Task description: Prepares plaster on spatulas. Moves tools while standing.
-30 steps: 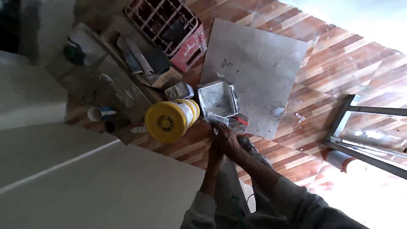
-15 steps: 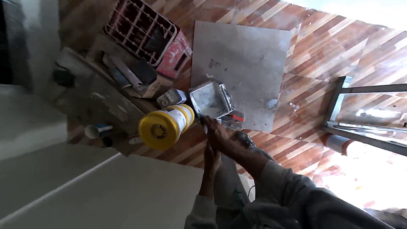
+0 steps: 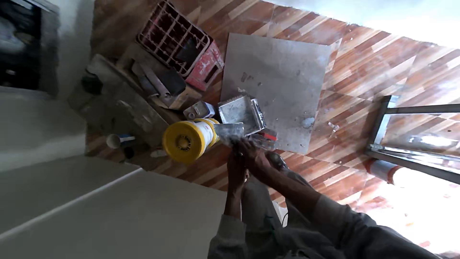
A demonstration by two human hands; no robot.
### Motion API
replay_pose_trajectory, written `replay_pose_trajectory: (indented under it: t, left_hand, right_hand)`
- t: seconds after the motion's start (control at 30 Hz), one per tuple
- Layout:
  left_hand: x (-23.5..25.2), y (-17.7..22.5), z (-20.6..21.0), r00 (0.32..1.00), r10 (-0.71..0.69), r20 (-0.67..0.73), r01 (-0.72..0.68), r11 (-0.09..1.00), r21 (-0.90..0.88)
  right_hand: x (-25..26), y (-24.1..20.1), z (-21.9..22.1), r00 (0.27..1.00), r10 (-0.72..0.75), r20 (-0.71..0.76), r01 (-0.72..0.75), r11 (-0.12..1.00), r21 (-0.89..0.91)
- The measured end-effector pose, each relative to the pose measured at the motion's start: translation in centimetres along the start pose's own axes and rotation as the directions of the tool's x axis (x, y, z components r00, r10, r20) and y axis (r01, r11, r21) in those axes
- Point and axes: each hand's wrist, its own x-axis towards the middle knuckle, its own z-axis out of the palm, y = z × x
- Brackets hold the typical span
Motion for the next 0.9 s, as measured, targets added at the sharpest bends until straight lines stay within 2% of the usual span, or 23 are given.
replay_pose_trajectory:
  t: [0.1, 0.2, 0.3, 0.37, 0.43, 0.53, 0.6, 0.67, 0.73, 0.77, 0.83, 0.9]
  left_hand:
    - [-0.8, -0.8, -0.5, 0.999, -0.017, 0.048, 0.020, 0.998, -0.057]
    - [-1.0, -1.4, -0.9, 0.996, 0.076, 0.054, -0.075, 0.997, -0.019]
    - [-2.2, -1.6, -0.7, 0.995, -0.020, 0.101, 0.028, 0.997, -0.071]
    - [-2.7, -1.3, -0.7, 0.998, 0.002, 0.061, 0.001, 0.999, -0.042]
    - [-4.1, -1.8, -1.0, 0.998, 0.036, 0.056, -0.036, 0.999, 0.007]
    - [-2.8, -1.6, -0.7, 0.998, -0.030, 0.047, 0.035, 0.995, -0.098]
    - [-2.2, -1.4, -1.3, 0.999, -0.015, 0.045, 0.019, 0.996, -0.087]
    - [-2.4, -1.8, -1.3, 0.996, 0.087, 0.018, -0.087, 0.996, 0.015]
    - [-2.2, -1.5, -1.2, 0.989, 0.134, 0.070, -0.139, 0.988, 0.070]
    - [-2.0, -1.4, -0.7, 0.994, 0.101, 0.035, -0.103, 0.993, 0.064]
    - [-2.0, -1.7, -1.0, 0.999, 0.001, 0.053, 0.000, 1.000, -0.004]
    - [-1.7, -1.4, -1.4, 0.999, 0.005, 0.046, -0.006, 1.000, 0.007]
  right_hand:
    - [1.2, 0.7, -0.3, 1.000, 0.006, -0.004, -0.006, 0.998, 0.062]
    - [-0.6, -1.5, -0.6, 0.989, 0.035, 0.143, -0.040, 0.999, 0.033]
    - [1.0, 1.4, -0.7, 0.998, 0.064, 0.014, -0.065, 0.993, 0.094]
    - [0.5, -0.5, -0.6, 1.000, 0.010, 0.027, -0.013, 0.995, 0.100]
    - [-1.8, -2.9, -0.2, 0.990, -0.042, 0.134, 0.033, 0.997, 0.068]
    - [1.2, 0.2, -0.7, 0.998, 0.043, 0.041, -0.046, 0.996, 0.075]
    - [2.0, 0.6, -1.2, 0.998, 0.048, -0.026, -0.046, 0.994, 0.100]
    - [-0.5, -2.4, -1.0, 0.996, 0.012, 0.084, -0.020, 0.995, 0.099]
    - [-0.9, -3.8, -1.7, 0.987, -0.006, 0.162, -0.007, 0.997, 0.079]
    - [0.2, -2.9, -2.1, 0.987, 0.027, 0.156, -0.040, 0.996, 0.078]
    - [2.7, 0.6, -1.3, 0.999, 0.046, 0.029, -0.048, 0.995, 0.090]
    - [2.7, 0.1, -1.2, 0.999, 0.014, -0.029, -0.012, 0.996, 0.084]
